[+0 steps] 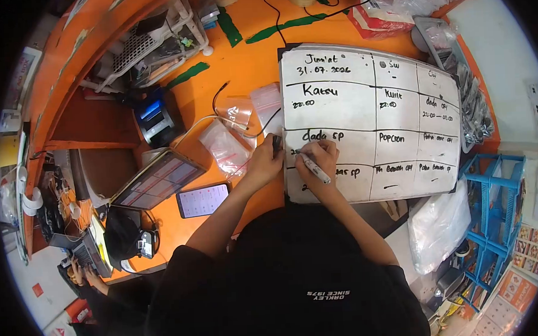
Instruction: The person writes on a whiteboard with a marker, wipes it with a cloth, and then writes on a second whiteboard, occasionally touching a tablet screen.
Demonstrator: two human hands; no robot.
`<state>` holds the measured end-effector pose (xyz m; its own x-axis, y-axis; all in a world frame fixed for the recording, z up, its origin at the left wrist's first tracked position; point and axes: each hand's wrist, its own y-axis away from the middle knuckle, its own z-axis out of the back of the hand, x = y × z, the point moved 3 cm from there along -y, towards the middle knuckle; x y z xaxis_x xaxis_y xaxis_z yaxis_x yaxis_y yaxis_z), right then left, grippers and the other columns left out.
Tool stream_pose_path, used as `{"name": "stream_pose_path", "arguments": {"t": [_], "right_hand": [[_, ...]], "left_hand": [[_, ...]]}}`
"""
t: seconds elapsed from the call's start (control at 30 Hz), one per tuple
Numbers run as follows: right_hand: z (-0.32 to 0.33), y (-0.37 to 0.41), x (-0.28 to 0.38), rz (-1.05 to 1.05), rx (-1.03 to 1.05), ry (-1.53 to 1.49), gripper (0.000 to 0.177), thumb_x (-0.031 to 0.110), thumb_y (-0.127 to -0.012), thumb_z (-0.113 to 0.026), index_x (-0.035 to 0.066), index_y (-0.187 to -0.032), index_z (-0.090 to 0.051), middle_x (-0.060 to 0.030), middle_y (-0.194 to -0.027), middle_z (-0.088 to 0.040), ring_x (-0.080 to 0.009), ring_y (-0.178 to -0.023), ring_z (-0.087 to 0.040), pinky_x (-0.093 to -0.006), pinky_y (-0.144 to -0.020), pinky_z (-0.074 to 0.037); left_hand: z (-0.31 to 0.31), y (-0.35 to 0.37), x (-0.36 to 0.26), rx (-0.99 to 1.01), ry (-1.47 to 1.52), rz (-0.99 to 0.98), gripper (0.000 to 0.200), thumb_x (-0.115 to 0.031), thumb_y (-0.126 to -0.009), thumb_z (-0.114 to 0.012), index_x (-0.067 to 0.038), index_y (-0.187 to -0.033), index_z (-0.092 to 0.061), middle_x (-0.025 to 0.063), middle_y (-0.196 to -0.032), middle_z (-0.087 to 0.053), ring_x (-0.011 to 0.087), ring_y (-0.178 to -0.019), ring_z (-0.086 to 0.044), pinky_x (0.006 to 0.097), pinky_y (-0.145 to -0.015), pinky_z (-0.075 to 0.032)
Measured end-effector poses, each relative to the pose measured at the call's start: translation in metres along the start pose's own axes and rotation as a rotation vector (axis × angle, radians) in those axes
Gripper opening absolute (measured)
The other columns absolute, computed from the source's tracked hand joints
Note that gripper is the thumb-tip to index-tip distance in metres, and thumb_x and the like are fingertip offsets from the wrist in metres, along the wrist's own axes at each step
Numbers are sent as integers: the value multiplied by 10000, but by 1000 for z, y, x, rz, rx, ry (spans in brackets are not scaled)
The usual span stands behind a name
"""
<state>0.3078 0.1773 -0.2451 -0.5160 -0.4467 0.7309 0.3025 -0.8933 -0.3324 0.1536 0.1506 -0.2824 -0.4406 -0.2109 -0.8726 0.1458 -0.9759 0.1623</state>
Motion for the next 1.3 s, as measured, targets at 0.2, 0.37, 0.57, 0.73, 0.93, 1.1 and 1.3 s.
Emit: {"name": "stream_pose_path", "arguments": {"t": [0.2, 0.37, 0.57, 0.73, 0.93, 1.1, 1.3], "right_hand": [[1, 1, -6, 3, 19, -19, 144, 51, -667, -655, 72, -777, -564, -56, -702, -609, -281, -894, -467, -415, -839, -336], [3, 0, -7, 8, 12, -26, 144, 47, -667, -655, 68, -772, -559, -62, -675, -604, -285, -883, -469, -409, -839, -341], [8, 0, -7, 30, -22, -36, 151, 37, -671, -651, 65, -786, -557, -65, -657, -592, -284, -885, -474, -407, -834, -345], [11, 0, -11, 41, -55, -52, 144, 26, -670, -642, 64, -775, -552, -68, -649, -583, -276, -870, -471, -391, -841, -347], [17, -2, -10, 21, 0, -68, 136, 14, -669, -633, 49, -772, -552, -83, -644, -572, -275, -867, -467, -387, -839, -357], [18, 2, -13, 5, -93, -110, 117, 9, -672, -634, 37, -757, -560, -94, -660, -573, -268, -876, -469, -383, -816, -375], [31, 4, -18, -27, -99, -49, 116, 6, -658, -633, 40, -749, -570, -83, -705, -585, -261, -877, -464, -384, -823, -373]], "left_hand": [[0, 0, 1, -10, -30, 8, 208, -89, -821, -588, 28, -943, -467, 168, -794, -587, 291, -749, -607, 371, -681, -463], [-1, 0, 1, -4, -28, 6, 208, -90, -818, -590, 27, -936, -464, 177, -803, -578, 305, -755, -602, 372, -680, -458], [1, 1, -4, -10, -9, -24, 237, -120, -811, -578, 25, -939, -441, 245, -808, -598, 429, -802, -592, 469, -688, -455], [-2, 4, -1, -46, -69, -13, 197, -88, -819, -580, 20, -924, -453, 189, -776, -585, 340, -735, -608, 387, -655, -463], [-2, 9, -8, -62, -82, 13, 197, -90, -824, -567, 17, -939, -447, 207, -785, -592, 369, -752, -607, 413, -663, -464], [-2, 13, -16, -59, -66, -3, 208, -89, -817, -542, 30, -946, -431, 258, -775, -585, 434, -756, -589, 469, -662, -452], [-3, 12, -13, -75, -67, -11, 200, -98, -825, -532, 30, -950, -442, 254, -787, -587, 423, -766, -596, 461, -668, -454]]}}
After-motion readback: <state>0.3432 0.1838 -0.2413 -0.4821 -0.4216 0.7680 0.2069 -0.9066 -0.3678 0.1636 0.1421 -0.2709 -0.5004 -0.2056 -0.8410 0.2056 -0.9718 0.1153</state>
